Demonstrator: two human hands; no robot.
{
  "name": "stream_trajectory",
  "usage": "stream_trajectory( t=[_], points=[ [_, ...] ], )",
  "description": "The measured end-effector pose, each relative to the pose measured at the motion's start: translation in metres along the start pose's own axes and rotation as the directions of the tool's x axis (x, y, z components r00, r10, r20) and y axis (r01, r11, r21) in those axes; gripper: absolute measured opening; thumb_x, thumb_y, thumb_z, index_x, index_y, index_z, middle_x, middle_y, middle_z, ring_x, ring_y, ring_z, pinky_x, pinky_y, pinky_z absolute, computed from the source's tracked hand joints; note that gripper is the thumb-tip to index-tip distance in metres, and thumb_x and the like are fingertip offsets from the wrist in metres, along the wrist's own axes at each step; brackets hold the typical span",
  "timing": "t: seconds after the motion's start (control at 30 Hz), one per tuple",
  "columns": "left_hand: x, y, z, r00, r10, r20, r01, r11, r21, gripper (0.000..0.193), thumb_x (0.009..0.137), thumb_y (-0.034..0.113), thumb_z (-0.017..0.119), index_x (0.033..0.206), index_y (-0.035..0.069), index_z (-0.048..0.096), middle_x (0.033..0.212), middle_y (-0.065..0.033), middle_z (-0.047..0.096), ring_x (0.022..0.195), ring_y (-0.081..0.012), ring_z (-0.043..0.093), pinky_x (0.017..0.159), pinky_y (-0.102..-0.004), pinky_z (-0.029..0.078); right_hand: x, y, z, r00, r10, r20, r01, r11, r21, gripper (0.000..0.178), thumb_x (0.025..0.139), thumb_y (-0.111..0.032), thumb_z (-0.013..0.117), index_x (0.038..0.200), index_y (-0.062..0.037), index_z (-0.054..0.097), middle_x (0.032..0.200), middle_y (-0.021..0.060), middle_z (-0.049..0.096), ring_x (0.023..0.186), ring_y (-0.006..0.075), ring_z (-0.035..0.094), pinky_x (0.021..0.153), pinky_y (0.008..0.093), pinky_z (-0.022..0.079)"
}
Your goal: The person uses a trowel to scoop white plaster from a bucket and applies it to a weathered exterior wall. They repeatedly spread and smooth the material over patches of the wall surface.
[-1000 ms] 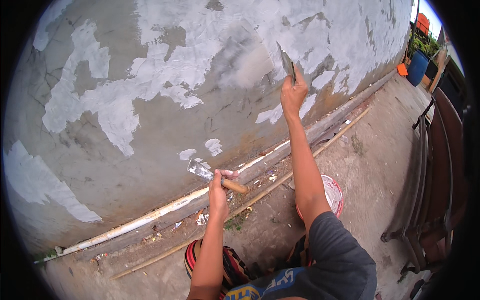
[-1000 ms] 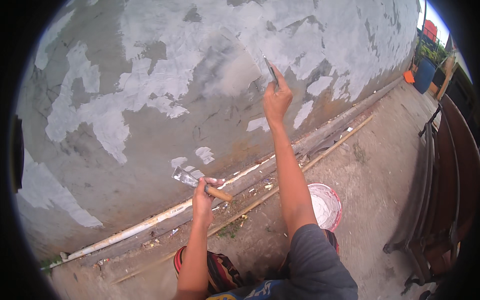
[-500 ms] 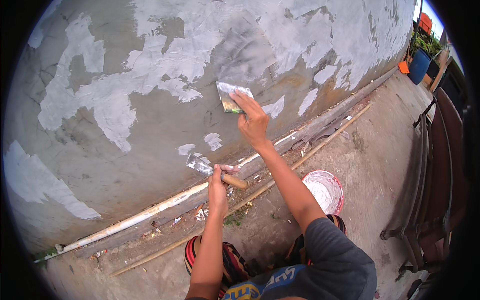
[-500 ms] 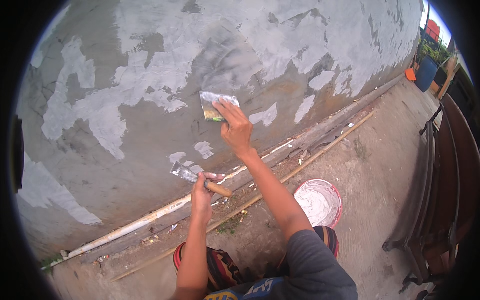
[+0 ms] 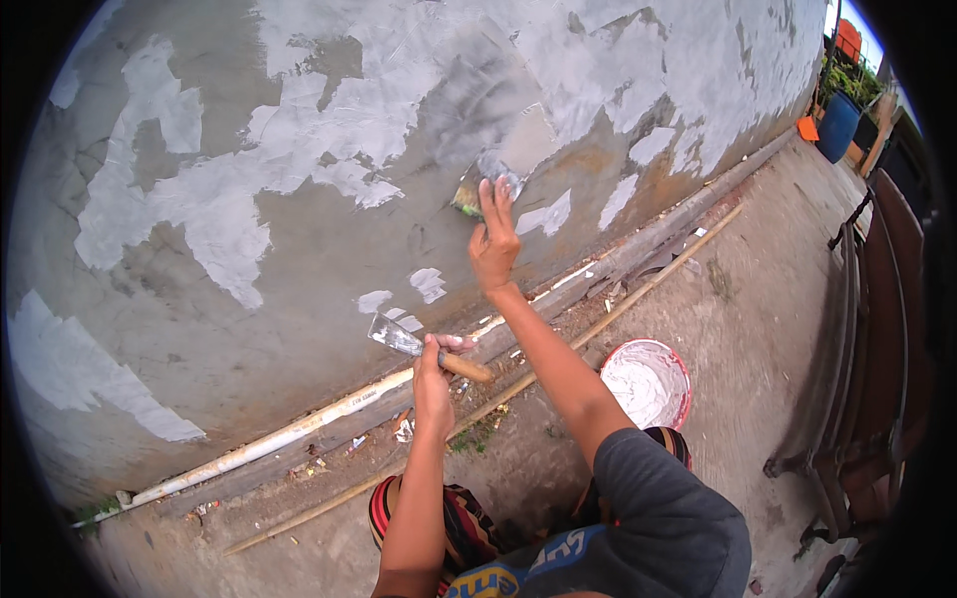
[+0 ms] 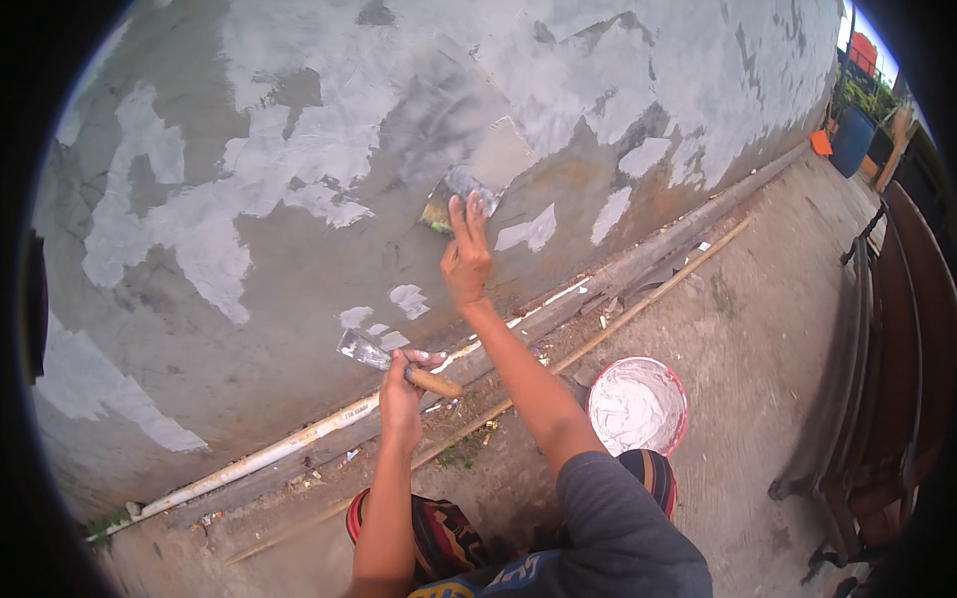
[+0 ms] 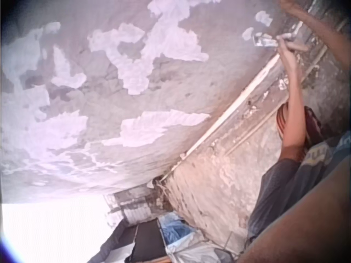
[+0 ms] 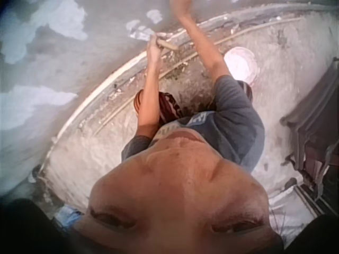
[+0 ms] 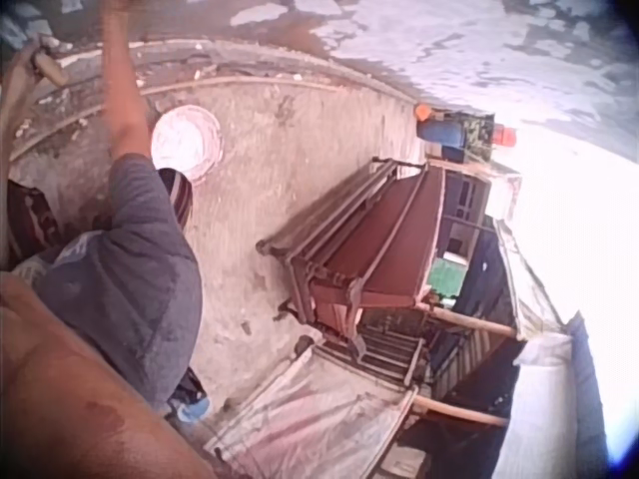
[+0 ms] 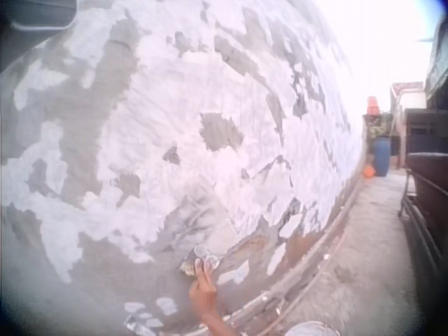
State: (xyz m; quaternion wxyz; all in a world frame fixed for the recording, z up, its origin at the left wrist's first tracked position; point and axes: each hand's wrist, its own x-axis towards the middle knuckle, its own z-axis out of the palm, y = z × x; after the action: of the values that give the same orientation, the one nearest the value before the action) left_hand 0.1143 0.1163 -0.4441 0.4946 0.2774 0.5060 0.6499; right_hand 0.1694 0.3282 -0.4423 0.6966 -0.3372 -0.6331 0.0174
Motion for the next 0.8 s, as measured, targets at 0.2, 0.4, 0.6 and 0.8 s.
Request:
stream_trajectory(
  t=[0.2,0.4,0.6,0.8],
  points=[
    [0.001,0.002,-0.001,1.000,0.004,-0.003,-0.004,1.000,0.011,0.045,0.104,0.040,0.029,0.096,0.005,0.055,0.103,-0.0156,0.065,0.102,-0.0240,0.061,0.090,-0.0384,0.045,-0.036,0.002,-0.052,0.970,-0.020,0.244,-0.009,0.993,0.119,0.059,0.075,0.013,0.051,0.128,-0.0110,0.061,0.126,0.0159,0.061,0.116,0.0305,0.059,0.104,0.0380,0.043],
    [0.000,0.000,-0.001,1.000,0.018,-0.011,-0.018,1.000,-0.011,0.041,0.104,0.039,0.032,0.096,0.006,0.055,0.103,-0.0168,0.066,0.103,-0.0256,0.061,0.091,-0.0410,0.046,0.093,0.021,-0.087,0.889,0.424,-0.173,-0.414,0.905,0.093,0.048,0.079,0.006,0.046,0.117,-0.0120,0.068,0.103,0.0123,0.071,0.087,0.0187,0.068,0.073,0.0324,0.048],
    [0.003,0.000,0.001,1.000,0.009,0.009,-0.008,1.000,-0.005,0.041,0.104,0.039,0.032,0.096,0.007,0.055,0.103,-0.0170,0.066,0.103,-0.0263,0.060,0.091,-0.0424,0.046,0.090,0.015,-0.060,0.948,0.281,-0.151,-0.266,0.957,0.115,0.051,0.075,0.008,0.050,0.118,-0.0120,0.067,0.108,0.0132,0.070,0.092,0.0248,0.068,0.076,0.0339,0.049],
    [0.008,-0.005,0.000,1.000,0.000,-0.005,0.000,1.000,-0.014,0.040,0.104,0.038,0.031,0.095,0.006,0.055,0.103,-0.0170,0.066,0.103,-0.0263,0.060,0.091,-0.0413,0.046,0.008,-0.012,-0.050,0.989,-0.057,0.135,0.046,0.996,0.081,0.056,0.074,0.011,0.051,0.122,-0.0136,0.065,0.118,0.0102,0.067,0.106,0.0261,0.065,0.091,0.0355,0.049]
  ],
)
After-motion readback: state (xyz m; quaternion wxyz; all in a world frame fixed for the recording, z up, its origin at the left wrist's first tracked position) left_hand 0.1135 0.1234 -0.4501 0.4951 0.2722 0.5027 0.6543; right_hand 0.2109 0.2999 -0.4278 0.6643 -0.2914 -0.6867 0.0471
